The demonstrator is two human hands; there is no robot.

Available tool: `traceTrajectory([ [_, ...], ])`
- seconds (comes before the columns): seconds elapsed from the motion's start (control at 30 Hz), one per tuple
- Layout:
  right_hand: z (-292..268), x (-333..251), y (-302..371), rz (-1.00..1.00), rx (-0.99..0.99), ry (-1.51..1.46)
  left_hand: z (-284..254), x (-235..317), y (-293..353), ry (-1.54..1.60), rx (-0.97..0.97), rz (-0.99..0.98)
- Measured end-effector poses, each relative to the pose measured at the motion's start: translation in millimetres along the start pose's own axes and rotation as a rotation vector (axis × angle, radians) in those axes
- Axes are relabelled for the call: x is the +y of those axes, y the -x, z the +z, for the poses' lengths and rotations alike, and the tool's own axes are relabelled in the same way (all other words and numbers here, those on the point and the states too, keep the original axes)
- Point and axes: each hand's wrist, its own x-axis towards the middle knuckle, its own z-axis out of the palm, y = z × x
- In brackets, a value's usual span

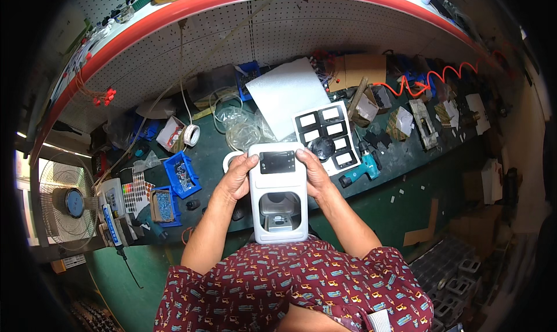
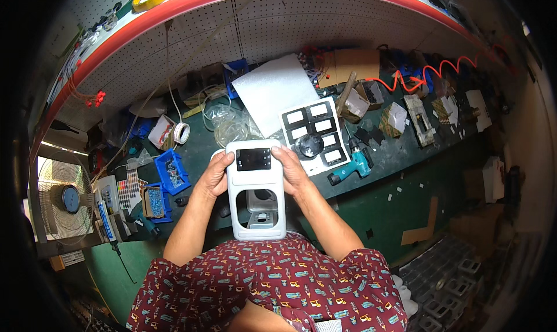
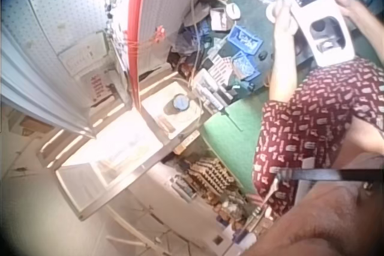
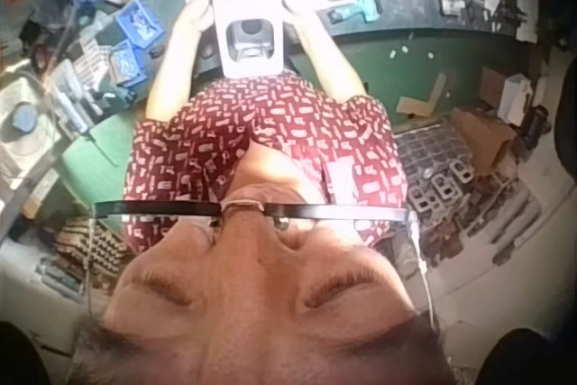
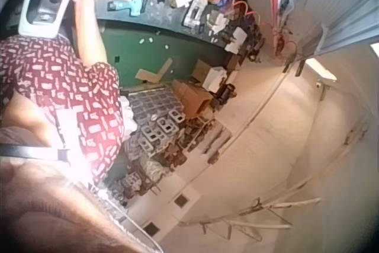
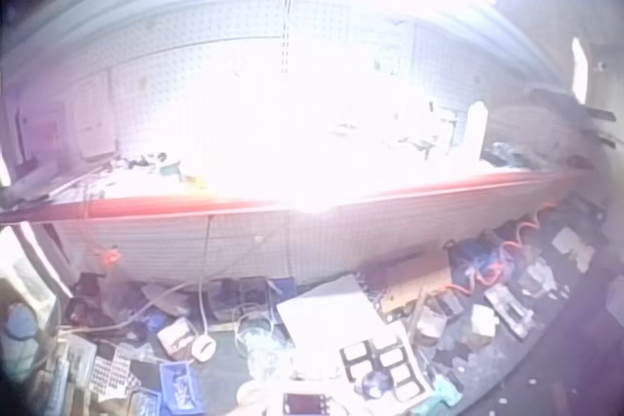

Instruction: The person assembles a white plastic housing by applying sealant to its edges, inserting a black electronic module, and securing a clear cover. They handle the housing, sealant gun, and module on a cluttered workbench.

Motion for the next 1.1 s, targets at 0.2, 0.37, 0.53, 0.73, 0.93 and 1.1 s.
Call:
traceTrajectory([
  [0.2, 6, 2, 10, -0.027, -0.006, 0.003, 6, -2, 7, -0.025, -0.020, 0.002],
  [0.37, 5, 5, 13, -0.040, -0.003, -0.001, 3, -5, 7, -0.038, -0.015, 0.012],
  [0.53, 2, 6, 14, -0.039, -0.009, 0.002, 2, -6, 9, -0.052, -0.029, 0.015],
  [0.73, 2, 7, 18, -0.044, -0.024, 0.005, 9, -5, 13, -0.072, -0.023, 0.023],
  [0.93, 4, 7, 20, -0.060, -0.051, 0.028, 7, -5, 15, -0.066, -0.028, 0.012],
  [1.1, 0, 9, 19, -0.057, -0.038, 0.022, 10, -5, 15, -0.071, -0.035, 0.020],
])
